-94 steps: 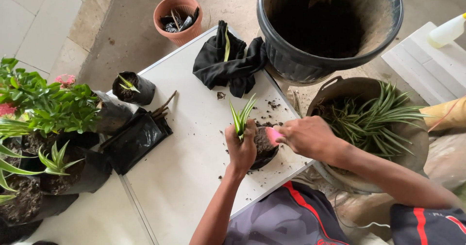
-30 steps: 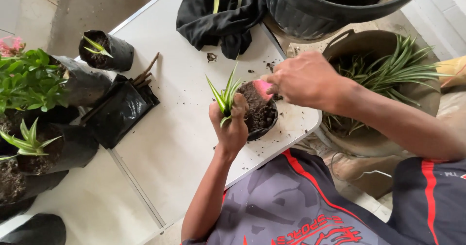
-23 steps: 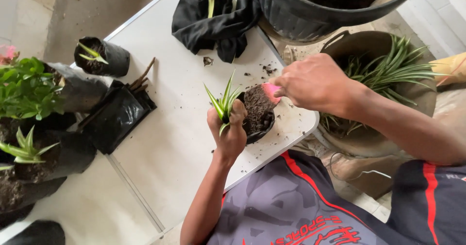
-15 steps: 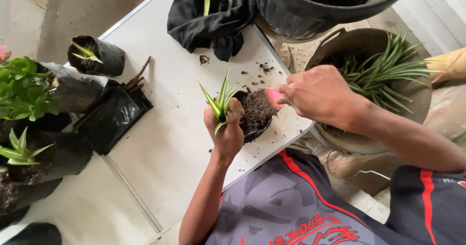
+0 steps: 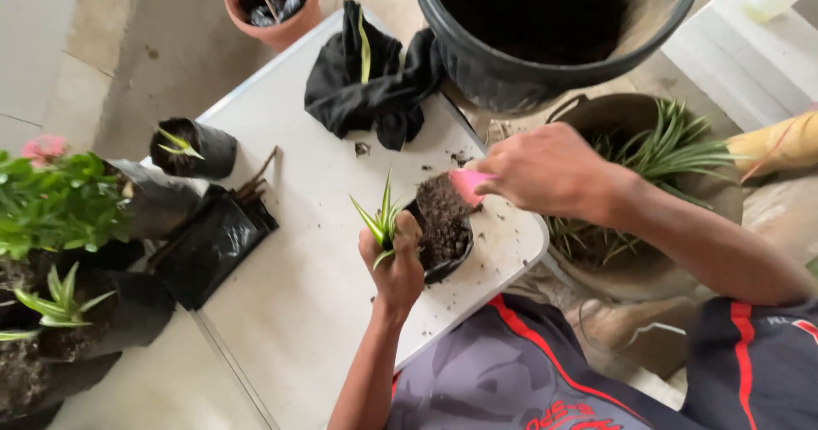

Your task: Planting a spider plant into a small plastic pot using soil and a small scoop.

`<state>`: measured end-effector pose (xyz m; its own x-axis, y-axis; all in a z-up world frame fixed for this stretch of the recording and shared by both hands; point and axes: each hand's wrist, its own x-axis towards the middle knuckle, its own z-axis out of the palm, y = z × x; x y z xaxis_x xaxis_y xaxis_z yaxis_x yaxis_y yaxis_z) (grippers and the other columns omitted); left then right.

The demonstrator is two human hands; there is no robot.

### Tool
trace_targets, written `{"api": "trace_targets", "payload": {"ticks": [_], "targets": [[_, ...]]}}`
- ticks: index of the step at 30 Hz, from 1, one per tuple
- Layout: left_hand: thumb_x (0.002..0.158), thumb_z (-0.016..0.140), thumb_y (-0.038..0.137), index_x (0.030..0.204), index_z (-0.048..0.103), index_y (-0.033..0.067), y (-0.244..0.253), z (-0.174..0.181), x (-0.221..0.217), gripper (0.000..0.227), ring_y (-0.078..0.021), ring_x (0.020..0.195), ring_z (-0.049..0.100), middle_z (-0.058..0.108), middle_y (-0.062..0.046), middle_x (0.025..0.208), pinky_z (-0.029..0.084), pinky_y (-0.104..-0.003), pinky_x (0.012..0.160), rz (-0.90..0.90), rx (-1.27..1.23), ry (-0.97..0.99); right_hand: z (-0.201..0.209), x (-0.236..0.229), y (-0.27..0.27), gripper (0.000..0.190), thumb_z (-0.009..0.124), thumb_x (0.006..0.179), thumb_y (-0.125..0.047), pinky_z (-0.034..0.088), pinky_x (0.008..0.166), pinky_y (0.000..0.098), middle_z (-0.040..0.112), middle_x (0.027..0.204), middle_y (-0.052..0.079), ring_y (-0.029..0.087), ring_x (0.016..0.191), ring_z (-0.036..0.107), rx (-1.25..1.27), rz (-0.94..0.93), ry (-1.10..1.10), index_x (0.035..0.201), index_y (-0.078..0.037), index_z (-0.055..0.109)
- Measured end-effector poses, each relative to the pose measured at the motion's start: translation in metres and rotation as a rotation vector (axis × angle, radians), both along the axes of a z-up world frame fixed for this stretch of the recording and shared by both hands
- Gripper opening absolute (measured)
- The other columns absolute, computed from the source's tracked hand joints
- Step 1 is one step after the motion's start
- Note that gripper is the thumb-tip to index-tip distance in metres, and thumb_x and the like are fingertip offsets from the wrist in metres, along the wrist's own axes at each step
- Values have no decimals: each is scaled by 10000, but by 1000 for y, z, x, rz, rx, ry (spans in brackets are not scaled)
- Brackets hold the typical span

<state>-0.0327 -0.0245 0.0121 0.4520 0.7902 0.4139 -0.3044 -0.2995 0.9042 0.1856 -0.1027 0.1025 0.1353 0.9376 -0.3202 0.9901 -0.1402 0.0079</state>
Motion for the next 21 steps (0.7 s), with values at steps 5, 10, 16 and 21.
{"api": "trace_targets", "payload": {"ticks": [5,10,16,21], "targets": [[1024,493,220,607,551,89,4,-9,3,441,-96,452,332,380,9,490,359,-257,464,30,-48,-24,78,44,2,384,684,950,-471,564,772,511,755,966,96,395,921,718,628,-11,175,1181,-173,757],[1071,514,239,646,415,159,-1,-2,7,443,-79,498,291,359,54,562,202,-293,451,-36,-184,-84,90,117,47,391,664,1016,-429,518,741,490,781,1049,107,360,919,728,528,-301,-60,1245,-122,744],[1036,548,232,636,452,121,-7,-22,5,426,-120,491,357,403,7,546,263,-330,435,26,-199,10,7,195,135,286,509,980,-268,588,779,556,776,1085,119,384,977,769,43,-421,-319,1189,-165,674],[1001,606,261,679,542,90,-7,-54,5,370,-150,505,467,518,-36,564,365,-334,445,88,-309,25,-85,243,179,536,341,1068,-571,603,608,500,792,969,78,369,906,764,141,-292,-347,1097,-259,776]]}}
